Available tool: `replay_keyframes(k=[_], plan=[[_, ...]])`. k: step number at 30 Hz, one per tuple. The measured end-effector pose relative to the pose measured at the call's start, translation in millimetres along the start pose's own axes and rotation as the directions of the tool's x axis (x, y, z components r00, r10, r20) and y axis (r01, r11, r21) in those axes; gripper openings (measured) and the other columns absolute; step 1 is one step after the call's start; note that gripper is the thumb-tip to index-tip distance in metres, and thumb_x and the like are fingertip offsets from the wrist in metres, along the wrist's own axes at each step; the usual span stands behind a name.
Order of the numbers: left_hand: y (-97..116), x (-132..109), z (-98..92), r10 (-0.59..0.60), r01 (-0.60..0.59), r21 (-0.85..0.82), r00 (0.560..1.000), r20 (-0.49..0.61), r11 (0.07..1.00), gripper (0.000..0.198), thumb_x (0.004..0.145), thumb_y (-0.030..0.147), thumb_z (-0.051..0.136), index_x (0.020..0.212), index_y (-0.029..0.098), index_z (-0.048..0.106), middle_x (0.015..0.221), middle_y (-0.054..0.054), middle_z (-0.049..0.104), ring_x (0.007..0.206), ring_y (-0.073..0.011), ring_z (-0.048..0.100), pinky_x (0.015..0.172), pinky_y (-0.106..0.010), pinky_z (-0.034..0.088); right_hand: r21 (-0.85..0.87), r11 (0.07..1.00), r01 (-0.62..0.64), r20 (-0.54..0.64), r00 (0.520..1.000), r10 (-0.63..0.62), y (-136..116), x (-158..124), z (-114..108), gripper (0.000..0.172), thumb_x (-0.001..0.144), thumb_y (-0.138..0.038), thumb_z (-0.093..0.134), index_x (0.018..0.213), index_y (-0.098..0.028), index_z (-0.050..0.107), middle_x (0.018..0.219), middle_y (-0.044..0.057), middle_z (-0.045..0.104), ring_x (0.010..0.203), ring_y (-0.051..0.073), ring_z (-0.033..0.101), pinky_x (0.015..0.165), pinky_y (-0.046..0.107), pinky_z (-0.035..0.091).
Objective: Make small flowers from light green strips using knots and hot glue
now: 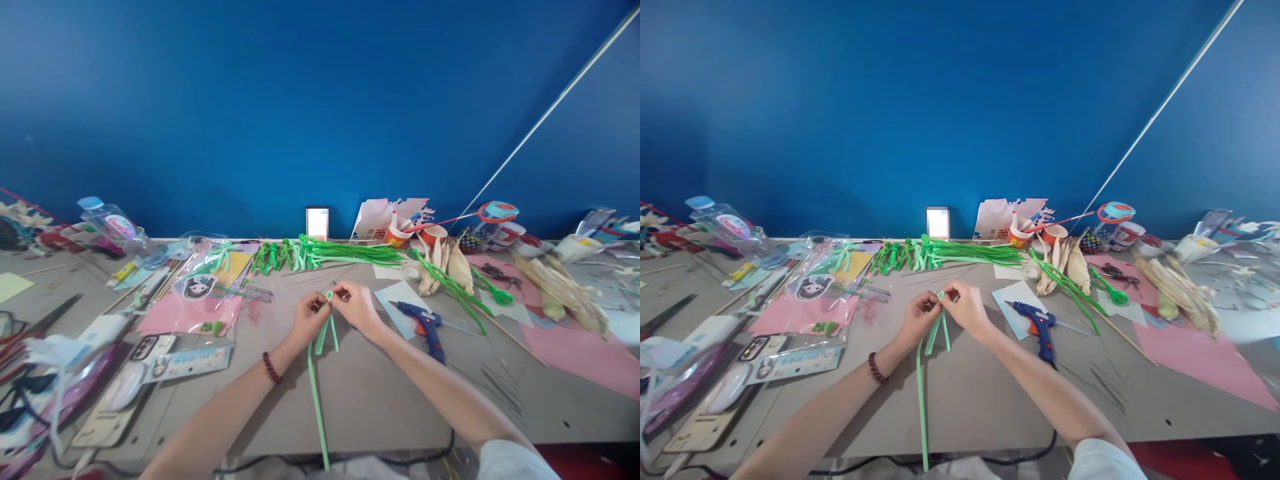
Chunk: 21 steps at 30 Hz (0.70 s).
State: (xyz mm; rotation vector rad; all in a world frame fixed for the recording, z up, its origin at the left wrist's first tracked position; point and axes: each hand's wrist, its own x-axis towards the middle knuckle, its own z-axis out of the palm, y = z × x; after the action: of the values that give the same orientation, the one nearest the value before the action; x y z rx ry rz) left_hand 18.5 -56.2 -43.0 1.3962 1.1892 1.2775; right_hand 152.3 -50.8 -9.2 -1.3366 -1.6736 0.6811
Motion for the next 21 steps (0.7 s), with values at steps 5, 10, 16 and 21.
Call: replay_keyframes(k=[5,10,16,21], plan=[[-8,2,0.8,-0.045,0.045,0.005,0.999,-0.009,0.999,0.01,0.062,0.02,0.059,0.055,0.016,0.053,0.052,0.004,0.05,0.051,-0.0081,0.04,0.051,-0.021,0.032,-0.045,0.998,0.051,0.073,0.996,-0.047,1,1,-1,0.014,0.069,-0.014,0.054,0.072,-0.017,0.068,0.067,0.002,0.07,0.062,0.014,0.063,0.061,0.022,0.046],[-15,5,1.8,-0.094,0.094,-0.055,0.995,-0.01,0.994,0.011,0.061,0.022,0.062,0.054,0.015,0.055,0.052,0.004,0.051,0.049,-0.0075,0.04,0.05,-0.02,0.03,-0.095,0.992,0.08,0.194,0.979,-0.061,3,8,-12,0.018,0.072,-0.014,0.055,0.078,-0.018,0.072,0.069,0.003,0.072,0.064,0.015,0.065,0.063,0.023,0.048],[-12,9,0.2,-0.159,0.157,-0.157,0.987,-0.002,0.975,0.019,0.06,0.027,0.068,0.052,0.016,0.054,0.05,0.003,0.051,0.048,-0.0077,0.041,0.05,-0.021,0.032,-0.063,0.994,0.092,0.225,0.971,-0.076,9,19,-26,0.021,0.079,-0.023,0.054,0.089,-0.019,0.073,0.083,0.004,0.074,0.068,0.016,0.067,0.068,0.026,0.052],[-15,8,1.1,-0.136,0.14,-0.13,0.99,0.037,0.982,0.021,0.06,0.029,0.07,0.053,0.015,0.056,0.05,0.003,0.051,0.047,-0.0077,0.041,0.049,-0.022,0.032,-0.129,0.974,0.185,0.287,0.947,-0.142,8,18,-25,0.023,0.08,-0.022,0.055,0.095,-0.02,0.072,0.091,0.004,0.074,0.073,0.016,0.067,0.071,0.026,0.051]])
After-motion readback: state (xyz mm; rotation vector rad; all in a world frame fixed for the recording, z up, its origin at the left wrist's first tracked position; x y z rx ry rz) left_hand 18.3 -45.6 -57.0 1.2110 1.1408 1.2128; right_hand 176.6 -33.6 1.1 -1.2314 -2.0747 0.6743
